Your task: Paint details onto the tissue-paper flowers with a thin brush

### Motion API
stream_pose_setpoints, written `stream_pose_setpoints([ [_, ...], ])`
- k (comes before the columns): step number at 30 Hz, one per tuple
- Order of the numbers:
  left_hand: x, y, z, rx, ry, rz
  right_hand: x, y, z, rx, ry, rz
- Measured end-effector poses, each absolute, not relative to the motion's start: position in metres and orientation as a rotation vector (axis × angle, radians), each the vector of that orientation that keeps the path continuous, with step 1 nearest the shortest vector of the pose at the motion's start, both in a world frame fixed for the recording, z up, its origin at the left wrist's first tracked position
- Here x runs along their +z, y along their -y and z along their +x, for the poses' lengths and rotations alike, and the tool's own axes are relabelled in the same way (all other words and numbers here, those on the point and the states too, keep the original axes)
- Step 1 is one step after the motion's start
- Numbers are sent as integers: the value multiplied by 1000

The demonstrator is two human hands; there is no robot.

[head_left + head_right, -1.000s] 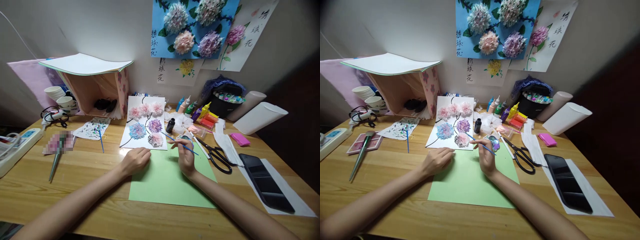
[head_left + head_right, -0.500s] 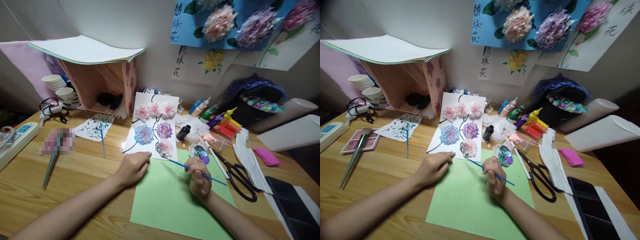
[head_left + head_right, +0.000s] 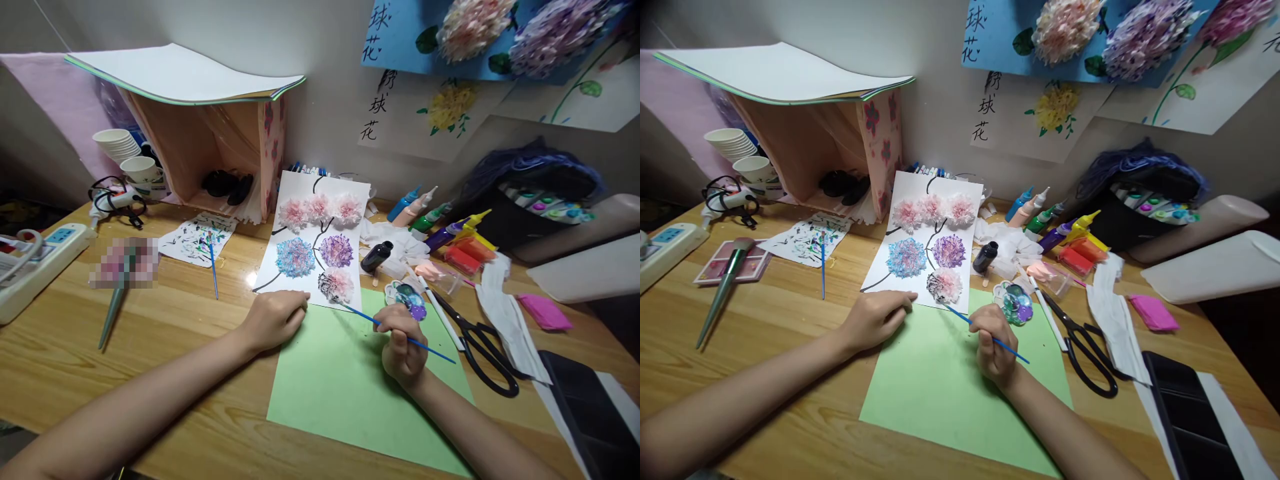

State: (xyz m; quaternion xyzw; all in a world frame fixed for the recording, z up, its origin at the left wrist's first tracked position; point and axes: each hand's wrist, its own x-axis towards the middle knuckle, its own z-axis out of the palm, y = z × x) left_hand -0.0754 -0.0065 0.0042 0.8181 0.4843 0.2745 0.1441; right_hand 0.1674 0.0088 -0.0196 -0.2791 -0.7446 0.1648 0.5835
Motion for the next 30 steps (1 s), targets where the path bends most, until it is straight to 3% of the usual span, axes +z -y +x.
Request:
stream_pose_setpoints([
  [13,5,5,-73,764,-1514,2279,-18,-7,170,215,1930,-593],
  [30,4,3,-73,833,-1501,2225,-13,-6,169,259,2014,-593],
])
